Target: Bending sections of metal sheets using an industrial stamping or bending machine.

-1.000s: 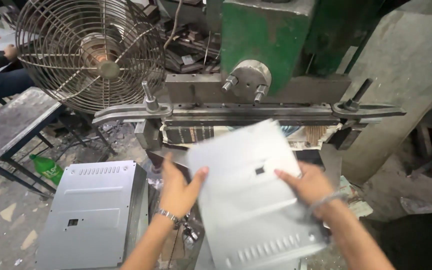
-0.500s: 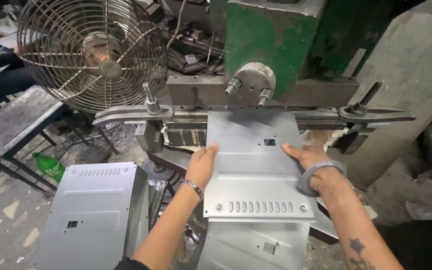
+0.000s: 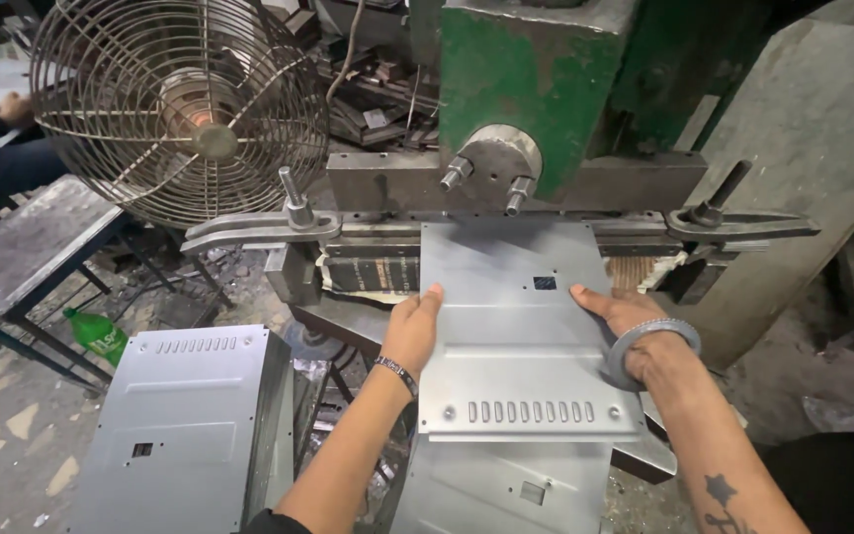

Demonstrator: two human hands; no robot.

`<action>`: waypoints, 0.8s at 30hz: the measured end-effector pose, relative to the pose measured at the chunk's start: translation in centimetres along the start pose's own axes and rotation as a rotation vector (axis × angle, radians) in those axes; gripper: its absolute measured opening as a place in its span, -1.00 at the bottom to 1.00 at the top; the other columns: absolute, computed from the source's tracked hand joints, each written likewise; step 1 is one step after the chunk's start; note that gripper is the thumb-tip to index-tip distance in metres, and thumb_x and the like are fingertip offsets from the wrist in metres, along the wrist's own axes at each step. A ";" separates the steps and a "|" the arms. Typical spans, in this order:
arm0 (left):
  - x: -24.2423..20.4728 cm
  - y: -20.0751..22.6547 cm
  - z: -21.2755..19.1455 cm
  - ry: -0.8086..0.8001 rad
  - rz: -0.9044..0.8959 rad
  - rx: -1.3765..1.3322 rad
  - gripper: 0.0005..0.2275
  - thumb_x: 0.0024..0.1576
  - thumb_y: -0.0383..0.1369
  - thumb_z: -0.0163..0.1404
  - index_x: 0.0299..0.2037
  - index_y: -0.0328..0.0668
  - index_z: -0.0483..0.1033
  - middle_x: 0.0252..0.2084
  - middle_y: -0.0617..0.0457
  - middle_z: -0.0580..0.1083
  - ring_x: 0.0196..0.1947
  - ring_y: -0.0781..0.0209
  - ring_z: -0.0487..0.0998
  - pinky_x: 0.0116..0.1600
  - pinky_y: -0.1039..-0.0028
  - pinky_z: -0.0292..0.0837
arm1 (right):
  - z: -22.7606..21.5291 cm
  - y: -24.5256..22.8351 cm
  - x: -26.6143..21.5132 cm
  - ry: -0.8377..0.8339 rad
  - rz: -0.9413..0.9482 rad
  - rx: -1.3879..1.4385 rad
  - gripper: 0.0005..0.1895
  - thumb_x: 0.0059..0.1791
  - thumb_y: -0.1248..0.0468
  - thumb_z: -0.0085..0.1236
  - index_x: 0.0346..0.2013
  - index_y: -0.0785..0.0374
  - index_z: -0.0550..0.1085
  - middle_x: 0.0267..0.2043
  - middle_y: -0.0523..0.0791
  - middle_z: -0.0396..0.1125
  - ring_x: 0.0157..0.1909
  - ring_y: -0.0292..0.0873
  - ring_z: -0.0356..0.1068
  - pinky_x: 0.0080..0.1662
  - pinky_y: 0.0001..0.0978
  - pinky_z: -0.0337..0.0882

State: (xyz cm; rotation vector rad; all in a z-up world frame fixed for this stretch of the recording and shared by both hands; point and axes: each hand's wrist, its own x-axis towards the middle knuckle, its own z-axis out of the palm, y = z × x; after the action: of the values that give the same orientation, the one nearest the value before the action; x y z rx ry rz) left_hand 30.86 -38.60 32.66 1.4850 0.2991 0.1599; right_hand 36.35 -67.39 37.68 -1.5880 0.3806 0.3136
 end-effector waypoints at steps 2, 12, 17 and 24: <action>0.1 -0.4 -0.1 0.003 -0.011 0.009 -0.56 0.23 -0.08 -0.04 -0.17 -0.47 0.55 -0.22 0.03 0.51 -0.15 0.29 0.43 0.05 0.48 0.35 | -0.2 0.4 0.4 -0.005 0.005 0.009 -0.28 -0.14 0.10 0.34 0.21 0.45 0.40 0.13 0.05 0.47 0.06 -0.02 0.48 0.06 -0.18 0.44; -2.2 1.7 -0.8 -0.077 -0.050 -0.142 -0.59 0.21 -0.07 0.00 -0.11 -0.38 0.58 -0.19 0.08 0.55 -0.16 0.32 0.46 0.01 0.51 0.36 | -1.4 2.3 1.0 0.009 -0.100 0.024 -0.37 -0.08 0.11 0.34 0.13 0.49 0.41 0.05 0.03 0.43 -0.02 -0.09 0.42 0.04 -0.26 0.37; -4.2 1.1 -2.2 -0.123 -0.168 -0.341 -0.68 0.15 -0.17 0.10 -0.07 -0.28 0.57 -0.18 0.11 0.56 -0.13 0.31 0.51 -0.01 0.46 0.41 | -2.1 4.0 0.3 -0.090 -0.208 0.060 -0.58 -0.05 0.19 0.28 -0.05 0.48 0.51 -0.13 -0.01 0.46 -0.18 -0.14 0.41 -0.11 -0.30 0.40; -3.8 -0.9 -9.7 -0.185 0.043 0.122 -0.77 0.14 -0.21 0.11 -0.07 -0.08 0.58 -0.19 0.14 0.61 -0.18 0.39 0.61 -0.12 0.47 0.51 | -4.6 7.5 -4.7 -0.044 -0.157 0.001 -0.66 0.01 0.17 0.19 -0.05 0.37 0.49 -0.11 0.00 0.46 -0.13 -0.12 0.45 -0.11 -0.28 0.45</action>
State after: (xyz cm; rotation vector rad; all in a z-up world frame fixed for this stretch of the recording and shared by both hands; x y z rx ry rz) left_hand 24.31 -30.55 31.62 1.6152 0.1297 0.0382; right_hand 28.78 -71.96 33.12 -1.5964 0.2206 0.2270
